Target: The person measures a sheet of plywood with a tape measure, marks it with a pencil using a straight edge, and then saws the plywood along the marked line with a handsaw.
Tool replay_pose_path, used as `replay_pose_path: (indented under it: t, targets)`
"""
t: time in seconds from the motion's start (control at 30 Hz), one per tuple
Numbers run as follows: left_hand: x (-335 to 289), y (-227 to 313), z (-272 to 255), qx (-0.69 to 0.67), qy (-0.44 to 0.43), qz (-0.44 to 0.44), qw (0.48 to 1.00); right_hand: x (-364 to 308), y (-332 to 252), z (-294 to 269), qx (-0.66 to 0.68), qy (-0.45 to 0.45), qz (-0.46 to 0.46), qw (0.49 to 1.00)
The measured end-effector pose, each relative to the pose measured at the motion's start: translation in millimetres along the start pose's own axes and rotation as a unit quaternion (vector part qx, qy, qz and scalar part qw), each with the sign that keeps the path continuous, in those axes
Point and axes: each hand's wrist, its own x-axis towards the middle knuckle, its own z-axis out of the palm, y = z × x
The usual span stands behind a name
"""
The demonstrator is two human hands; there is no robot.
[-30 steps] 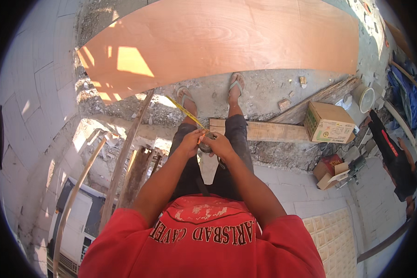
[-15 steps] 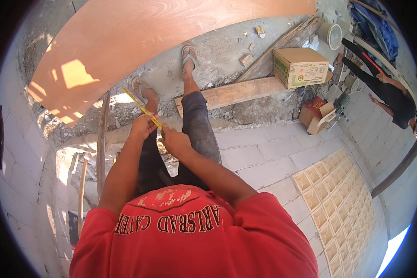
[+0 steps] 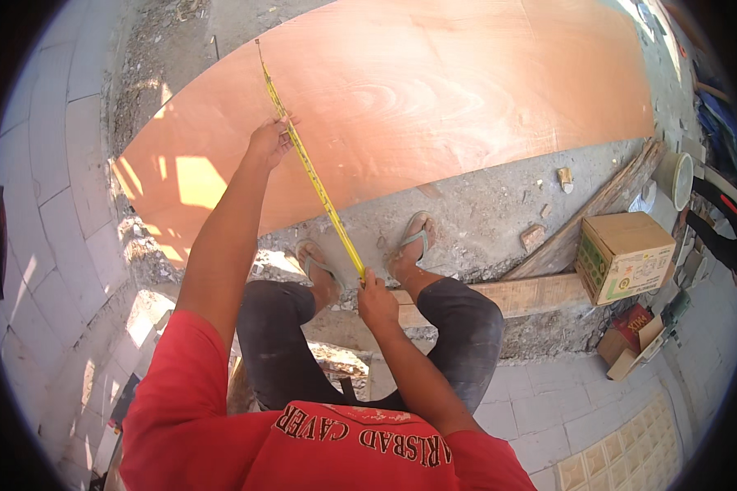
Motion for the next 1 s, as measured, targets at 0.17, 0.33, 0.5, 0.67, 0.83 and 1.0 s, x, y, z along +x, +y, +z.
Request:
replay_pose_path:
  t: [0.17, 0.33, 0.5, 0.67, 0.83, 1.0]
  targets:
    - [167, -8, -17, 0.038, -0.028, 0.06, 0.997, 156, 24, 81, 0.094, 0.049, -0.036, 0.994]
    - [270, -33, -32, 0.0, -0.068, 0.092, 0.993, 257, 28, 130, 0.157, 0.09, -0.006, 0.984]
    - [311, -15, -58, 0.098, 0.013, 0.146, 0.984, 297, 26, 166, 0.175, 0.102, -0.007, 0.979]
    - [271, -24, -40, 0.451, 0.224, 0.317, 0.804, 304, 22, 172, 0.115, 0.182, -0.024, 0.976]
    - [198, -95, -71, 0.598, 0.079, 0.455, 0.656, 273, -33, 151, 0.091, 0.18, -0.009, 0.979]
    - [146, -118, -77, 0.685, -0.003, 0.407, 0.604, 269, -66, 155, 0.129, 0.223, -0.001, 0.966]
